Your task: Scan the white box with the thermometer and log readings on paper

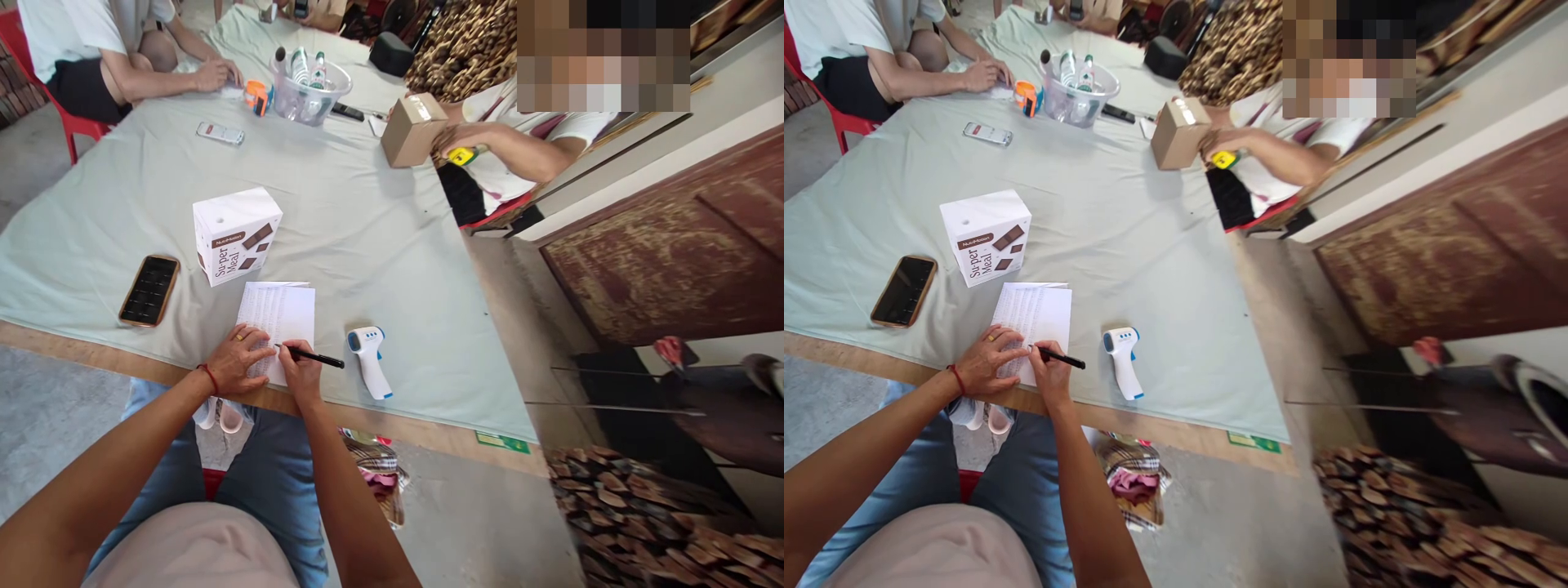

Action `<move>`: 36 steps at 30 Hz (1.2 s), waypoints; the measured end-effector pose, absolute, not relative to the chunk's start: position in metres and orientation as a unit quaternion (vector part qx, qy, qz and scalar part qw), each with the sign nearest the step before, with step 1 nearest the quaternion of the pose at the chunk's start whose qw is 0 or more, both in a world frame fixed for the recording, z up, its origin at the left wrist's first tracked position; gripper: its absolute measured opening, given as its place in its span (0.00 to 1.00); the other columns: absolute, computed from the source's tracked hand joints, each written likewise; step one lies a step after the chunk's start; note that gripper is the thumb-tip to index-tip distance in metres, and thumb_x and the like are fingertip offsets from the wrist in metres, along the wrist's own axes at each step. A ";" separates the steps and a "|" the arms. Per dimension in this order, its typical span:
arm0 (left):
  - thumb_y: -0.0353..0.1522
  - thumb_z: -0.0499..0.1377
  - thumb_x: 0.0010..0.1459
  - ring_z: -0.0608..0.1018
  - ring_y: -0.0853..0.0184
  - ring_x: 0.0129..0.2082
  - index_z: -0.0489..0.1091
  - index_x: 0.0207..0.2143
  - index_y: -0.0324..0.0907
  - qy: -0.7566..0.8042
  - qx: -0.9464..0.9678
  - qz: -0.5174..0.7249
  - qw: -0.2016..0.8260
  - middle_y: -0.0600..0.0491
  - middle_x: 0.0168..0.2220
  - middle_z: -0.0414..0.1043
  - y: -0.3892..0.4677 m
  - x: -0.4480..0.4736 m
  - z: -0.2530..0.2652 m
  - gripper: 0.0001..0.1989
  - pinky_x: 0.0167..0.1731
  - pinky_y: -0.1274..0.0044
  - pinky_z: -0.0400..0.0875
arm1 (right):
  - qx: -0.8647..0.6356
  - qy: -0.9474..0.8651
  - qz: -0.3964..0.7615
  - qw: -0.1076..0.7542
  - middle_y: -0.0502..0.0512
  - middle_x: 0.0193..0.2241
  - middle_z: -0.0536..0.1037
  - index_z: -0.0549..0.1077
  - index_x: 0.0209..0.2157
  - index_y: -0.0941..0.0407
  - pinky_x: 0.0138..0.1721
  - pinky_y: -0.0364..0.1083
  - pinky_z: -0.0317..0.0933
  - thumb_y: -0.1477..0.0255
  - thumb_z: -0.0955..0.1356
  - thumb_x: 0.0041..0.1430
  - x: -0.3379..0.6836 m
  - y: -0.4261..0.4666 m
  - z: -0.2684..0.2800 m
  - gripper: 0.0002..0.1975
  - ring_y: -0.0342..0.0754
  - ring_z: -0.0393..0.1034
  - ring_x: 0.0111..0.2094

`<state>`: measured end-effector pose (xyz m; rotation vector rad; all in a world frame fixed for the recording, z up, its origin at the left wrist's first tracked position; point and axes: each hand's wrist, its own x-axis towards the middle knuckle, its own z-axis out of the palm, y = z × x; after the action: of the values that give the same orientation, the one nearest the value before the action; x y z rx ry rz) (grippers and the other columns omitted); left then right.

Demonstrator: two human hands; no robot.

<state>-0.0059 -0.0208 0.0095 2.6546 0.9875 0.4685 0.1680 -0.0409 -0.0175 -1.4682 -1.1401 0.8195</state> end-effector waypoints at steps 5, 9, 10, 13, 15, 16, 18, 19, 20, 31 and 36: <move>0.41 0.63 0.54 0.66 0.54 0.56 0.71 0.51 0.44 0.339 0.917 0.161 0.137 0.44 0.55 0.66 -0.020 -0.006 0.010 0.23 0.62 0.57 0.54 | -0.614 -0.478 0.338 0.529 0.49 0.22 0.74 0.70 0.25 0.55 0.33 0.47 0.65 0.64 0.66 0.48 0.168 -0.040 -0.020 0.09 0.45 0.67 0.26; 0.41 0.64 0.53 0.66 0.54 0.56 0.72 0.50 0.43 0.340 0.916 0.164 0.137 0.44 0.55 0.66 -0.020 -0.005 0.009 0.23 0.62 0.57 0.54 | -0.615 -0.483 0.333 0.528 0.49 0.22 0.73 0.70 0.25 0.55 0.33 0.47 0.65 0.64 0.66 0.49 0.168 -0.040 -0.022 0.08 0.45 0.66 0.26; 0.41 0.64 0.53 0.66 0.54 0.56 0.72 0.50 0.43 0.340 0.916 0.164 0.137 0.44 0.55 0.66 -0.020 -0.005 0.009 0.23 0.62 0.57 0.54 | -0.615 -0.483 0.332 0.527 0.49 0.22 0.73 0.70 0.25 0.54 0.33 0.47 0.65 0.64 0.66 0.49 0.168 -0.040 -0.023 0.08 0.45 0.66 0.26; 0.41 0.63 0.53 0.67 0.54 0.56 0.72 0.50 0.44 0.340 0.916 0.164 0.137 0.44 0.55 0.66 -0.020 -0.006 0.009 0.23 0.62 0.57 0.54 | -0.613 -0.488 0.331 0.525 0.48 0.21 0.73 0.69 0.24 0.54 0.33 0.47 0.65 0.64 0.66 0.49 0.169 -0.040 -0.022 0.08 0.45 0.66 0.26; 0.41 0.64 0.53 0.67 0.54 0.56 0.72 0.50 0.44 0.339 0.916 0.165 0.135 0.44 0.55 0.66 -0.021 -0.006 0.009 0.23 0.62 0.57 0.54 | -0.610 -0.492 0.331 0.525 0.48 0.21 0.73 0.69 0.24 0.54 0.32 0.46 0.65 0.64 0.66 0.48 0.170 -0.040 -0.022 0.08 0.45 0.66 0.26; 0.41 0.64 0.53 0.67 0.54 0.56 0.72 0.50 0.43 0.339 0.916 0.166 0.135 0.44 0.55 0.66 -0.021 -0.006 0.009 0.23 0.62 0.57 0.54 | -0.610 -0.491 0.332 0.526 0.48 0.21 0.73 0.70 0.24 0.54 0.32 0.46 0.65 0.64 0.66 0.48 0.170 -0.040 -0.022 0.08 0.45 0.66 0.26; 0.41 0.63 0.53 0.67 0.54 0.56 0.72 0.50 0.43 0.339 0.916 0.167 0.135 0.44 0.54 0.66 -0.021 -0.006 0.009 0.23 0.62 0.57 0.54 | -0.611 -0.488 0.333 0.528 0.48 0.22 0.73 0.70 0.25 0.54 0.32 0.46 0.65 0.64 0.66 0.49 0.170 -0.041 -0.022 0.08 0.45 0.67 0.26; 0.41 0.63 0.54 0.67 0.54 0.56 0.72 0.50 0.44 0.340 0.916 0.167 0.135 0.44 0.54 0.66 -0.021 -0.005 0.009 0.23 0.62 0.58 0.54 | -0.612 -0.487 0.331 0.528 0.48 0.22 0.73 0.69 0.25 0.54 0.33 0.46 0.65 0.64 0.66 0.49 0.170 -0.041 -0.023 0.08 0.45 0.67 0.26; 0.41 0.63 0.54 0.67 0.54 0.56 0.72 0.50 0.44 0.340 0.916 0.167 0.135 0.44 0.55 0.66 -0.021 -0.005 0.009 0.22 0.62 0.58 0.54 | -0.612 -0.489 0.330 0.527 0.48 0.22 0.73 0.69 0.25 0.54 0.33 0.46 0.65 0.64 0.66 0.49 0.170 -0.041 -0.023 0.08 0.45 0.67 0.26; 0.41 0.63 0.54 0.67 0.54 0.57 0.72 0.51 0.44 0.341 0.915 0.166 0.137 0.44 0.55 0.66 -0.021 -0.006 0.010 0.22 0.62 0.57 0.54 | -0.612 -0.483 0.329 0.533 0.48 0.22 0.72 0.69 0.25 0.54 0.33 0.46 0.64 0.64 0.66 0.49 0.168 -0.042 -0.020 0.08 0.45 0.66 0.26; 0.41 0.63 0.54 0.67 0.53 0.56 0.72 0.50 0.44 0.340 0.915 0.166 0.142 0.44 0.55 0.66 -0.020 -0.006 0.010 0.22 0.62 0.57 0.54 | -0.614 -0.489 0.323 0.528 0.48 0.23 0.73 0.69 0.25 0.54 0.34 0.47 0.64 0.64 0.66 0.50 0.169 -0.041 -0.021 0.08 0.45 0.66 0.27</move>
<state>-0.0057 -0.0203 0.0099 2.6396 0.9828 0.4797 0.1689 -0.0413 -0.0215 -1.4678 -1.1674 0.7727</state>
